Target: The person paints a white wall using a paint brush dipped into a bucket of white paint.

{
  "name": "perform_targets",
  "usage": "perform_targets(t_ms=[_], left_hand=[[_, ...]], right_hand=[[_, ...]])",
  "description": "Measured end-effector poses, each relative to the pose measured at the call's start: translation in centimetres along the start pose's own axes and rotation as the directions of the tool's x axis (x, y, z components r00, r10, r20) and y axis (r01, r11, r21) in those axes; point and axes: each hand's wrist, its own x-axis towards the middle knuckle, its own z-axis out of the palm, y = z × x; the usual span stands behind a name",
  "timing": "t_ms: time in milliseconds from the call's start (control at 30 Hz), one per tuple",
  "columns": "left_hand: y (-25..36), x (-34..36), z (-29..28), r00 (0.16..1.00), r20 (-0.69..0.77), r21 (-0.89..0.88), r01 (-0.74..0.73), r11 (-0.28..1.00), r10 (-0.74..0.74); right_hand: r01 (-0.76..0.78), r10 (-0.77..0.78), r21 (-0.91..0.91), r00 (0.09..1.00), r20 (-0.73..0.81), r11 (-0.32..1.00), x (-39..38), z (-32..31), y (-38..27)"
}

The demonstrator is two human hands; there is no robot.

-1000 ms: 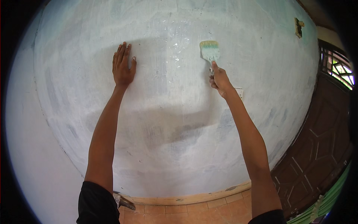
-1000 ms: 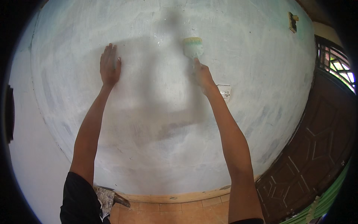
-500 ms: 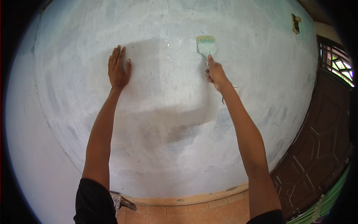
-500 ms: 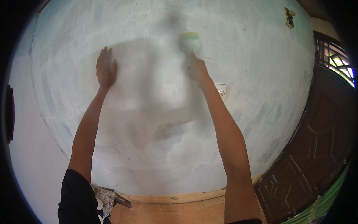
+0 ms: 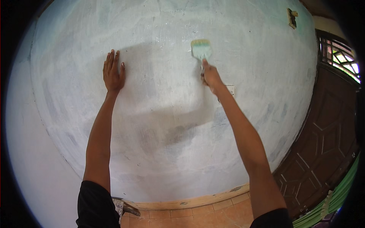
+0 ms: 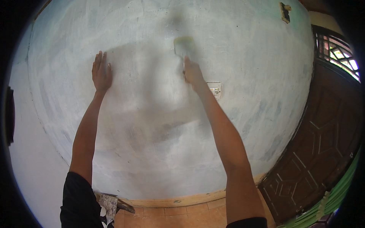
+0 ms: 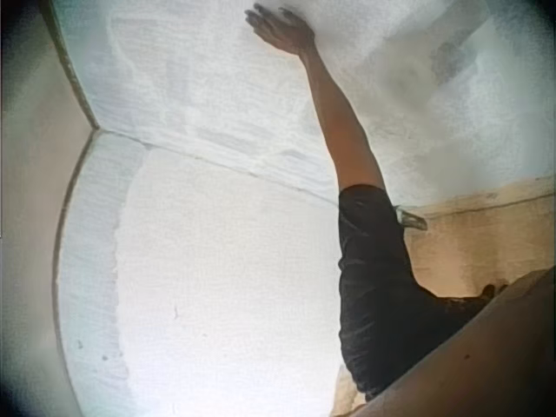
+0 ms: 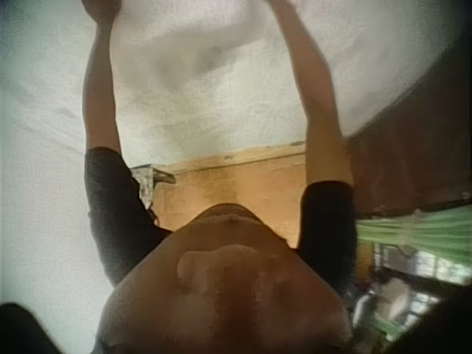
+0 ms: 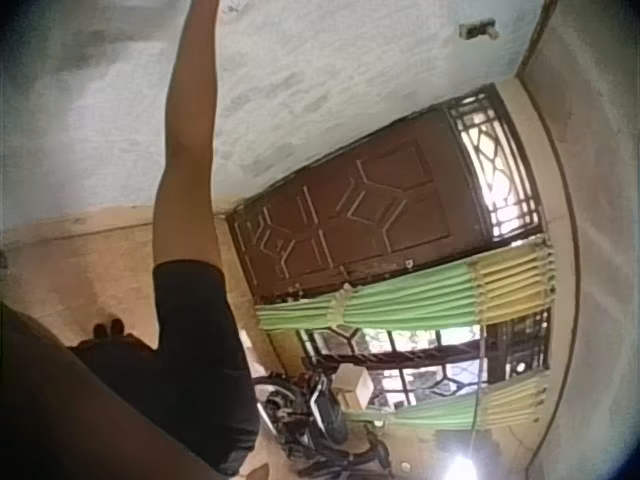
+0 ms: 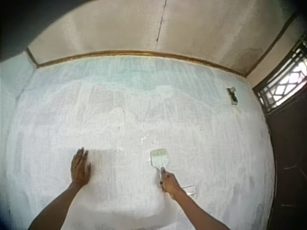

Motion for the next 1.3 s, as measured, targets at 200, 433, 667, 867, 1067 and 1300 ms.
perform_targets(t_ms=[200,433,667,867,1067,1300], left_hand=[[-1.1,0.6,-1.2,0.999,0.053,0.014,-0.012,1.000,0.012],[0.0,0.4,-3.8,0.941,0.326,0.115,0.059,0.992,-0.094],[11.4,-14.8,-12.8,0.843,0.393,-0.527,0.534,0.661,-0.368],[18.3,-23.5,-24.9,0.631,0.655,-0.505,0.775,0.380,-0.417],[20.8,-26.3,-30.9,0.475,0.799,-0.389,0.876,0.287,-0.369],[21.2,-30.6,-35.7,0.329,0.863,-0.276,0.943,0.186,-0.383]], right_hand=[[-0.102,0.105,-0.033,0.987,0.123,0.994,-5.8,-1.0,8.9],[-0.192,0.193,-0.030,0.979,0.070,0.981,-10.2,-0.7,8.0],[-0.199,0.175,0.254,0.978,0.114,0.946,-21.3,-1.1,5.9],[-0.378,0.309,0.427,0.924,0.224,0.822,-32.7,0.0,5.5],[-0.418,0.357,0.383,0.907,0.224,0.824,-39.7,0.5,8.2],[-0.533,0.476,0.378,0.846,0.240,0.757,-45.5,1.7,10.3]])
